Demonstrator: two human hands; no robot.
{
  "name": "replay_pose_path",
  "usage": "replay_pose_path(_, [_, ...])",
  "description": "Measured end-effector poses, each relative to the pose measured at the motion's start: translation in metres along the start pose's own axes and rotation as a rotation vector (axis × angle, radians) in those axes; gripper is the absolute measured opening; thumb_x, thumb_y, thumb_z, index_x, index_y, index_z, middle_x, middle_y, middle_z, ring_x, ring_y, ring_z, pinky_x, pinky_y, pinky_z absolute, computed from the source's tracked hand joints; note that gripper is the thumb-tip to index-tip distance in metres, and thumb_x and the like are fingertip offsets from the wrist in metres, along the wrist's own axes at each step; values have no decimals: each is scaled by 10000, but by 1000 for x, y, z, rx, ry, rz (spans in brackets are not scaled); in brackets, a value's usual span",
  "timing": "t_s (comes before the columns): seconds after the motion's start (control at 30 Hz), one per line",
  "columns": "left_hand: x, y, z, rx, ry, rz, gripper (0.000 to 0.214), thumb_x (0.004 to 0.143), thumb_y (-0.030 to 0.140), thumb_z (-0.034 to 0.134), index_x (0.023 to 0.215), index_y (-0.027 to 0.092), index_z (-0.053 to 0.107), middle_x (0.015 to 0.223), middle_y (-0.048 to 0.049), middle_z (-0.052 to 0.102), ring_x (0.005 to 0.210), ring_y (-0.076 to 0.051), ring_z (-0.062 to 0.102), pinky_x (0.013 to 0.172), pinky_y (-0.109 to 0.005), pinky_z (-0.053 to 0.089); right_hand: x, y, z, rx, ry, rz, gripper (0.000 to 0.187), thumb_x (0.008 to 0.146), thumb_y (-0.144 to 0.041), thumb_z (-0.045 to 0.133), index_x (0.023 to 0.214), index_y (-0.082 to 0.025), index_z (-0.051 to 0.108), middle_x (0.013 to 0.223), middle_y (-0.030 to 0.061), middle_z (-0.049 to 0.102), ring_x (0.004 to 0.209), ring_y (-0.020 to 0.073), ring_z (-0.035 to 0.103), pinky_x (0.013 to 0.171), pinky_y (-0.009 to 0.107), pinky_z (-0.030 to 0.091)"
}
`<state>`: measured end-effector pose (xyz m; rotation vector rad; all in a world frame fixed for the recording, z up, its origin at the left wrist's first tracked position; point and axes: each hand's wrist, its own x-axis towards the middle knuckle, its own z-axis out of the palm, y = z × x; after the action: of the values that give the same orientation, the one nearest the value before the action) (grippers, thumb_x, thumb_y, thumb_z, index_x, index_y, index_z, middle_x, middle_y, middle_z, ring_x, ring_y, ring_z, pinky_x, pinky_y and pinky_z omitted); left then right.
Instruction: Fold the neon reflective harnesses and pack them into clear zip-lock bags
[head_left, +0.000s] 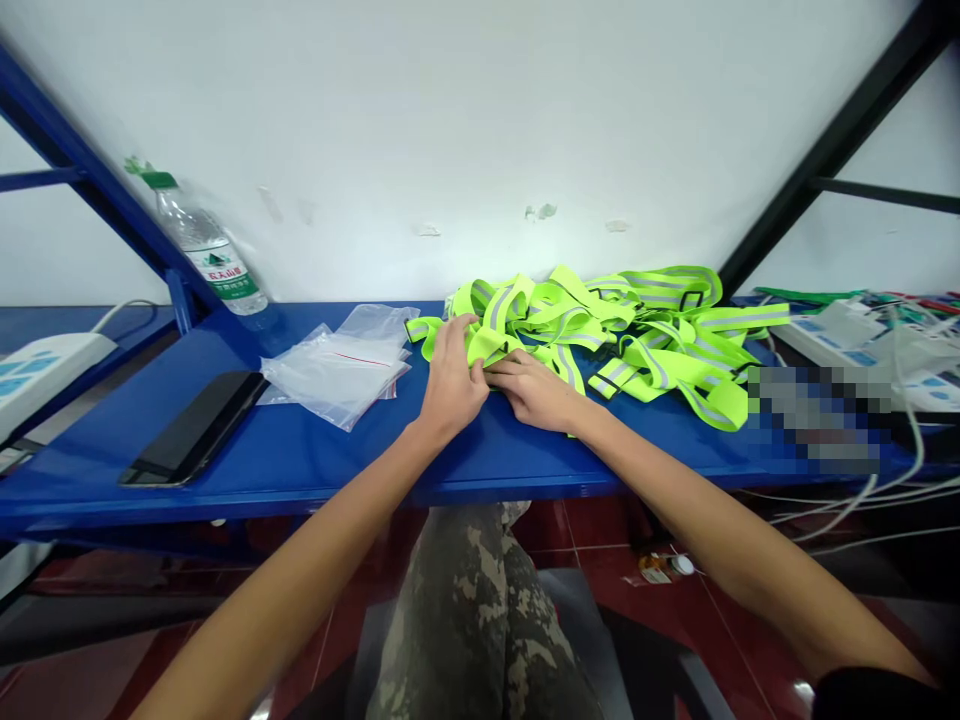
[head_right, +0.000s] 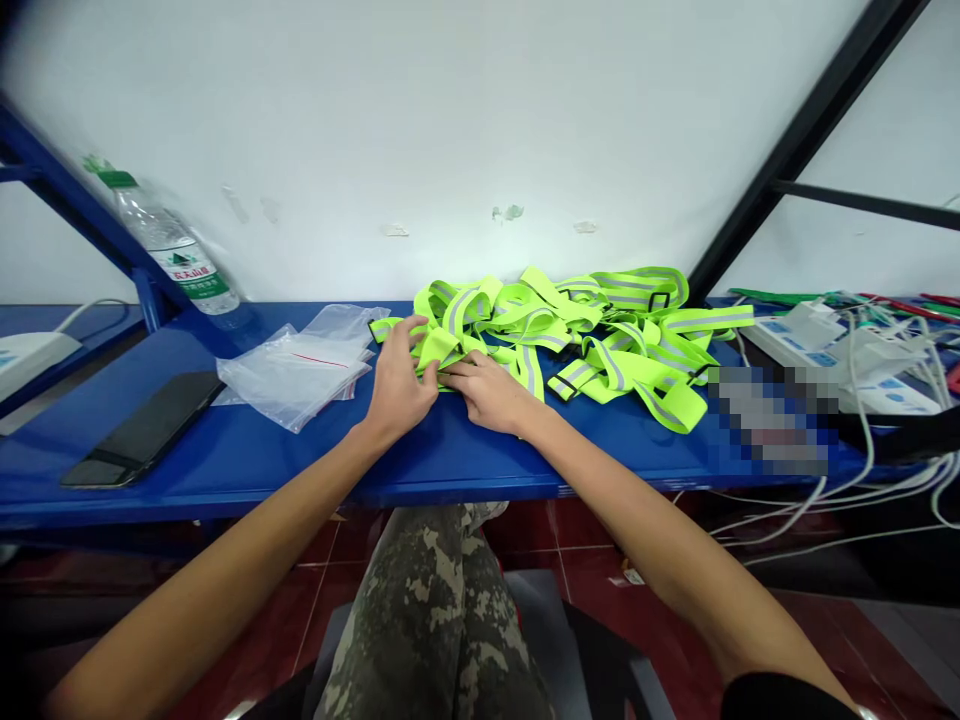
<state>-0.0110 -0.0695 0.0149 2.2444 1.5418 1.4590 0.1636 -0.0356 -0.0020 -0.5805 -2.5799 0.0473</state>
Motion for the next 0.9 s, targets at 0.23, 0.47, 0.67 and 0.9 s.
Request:
replay_pose_path(0.23, [-2,-3,-4,318,-165,-14,210,959,172,449,1075,170,623,1037,-117,727,1104,-291,650,923,-409,496,-6,2,3,123,163,73,387,860,-23,461,1132,-174,690,1189,149,531,1119,257,571,936,426,527])
replay_pose_path(0.47, [-4,-1,-9,583,-503,187,304,938,108,401,1120,139,643,1071,-125,708,1046,-305,628,819,-432,457,-6,-9,-5,23,356,193,224,841,-141,582,1059,-151,629,1119,154,597,1073,285,594,945,455,533])
replay_pose_path(0.67, [-12,-7,-10,595,-521,304,367,996,223,351,1211,90,617,1166,-170,666,1101,-334,595,875,-492,452,-8,-6,0,-64,167,111,422,925,-203,564,1339,-139,612,1402,173,599,1323,310,535,1143,527,434])
replay_pose_path(0.9, [-20,-13,-13,376,-359,306,352,928,292,546,1229,131,631,1277,-143,643,1258,-308,524,1115,-482,385,-15,6,-1,26,78,126,419,939,-264,603,1339,-146,644,1401,152,625,1343,307,564,1140,515,465])
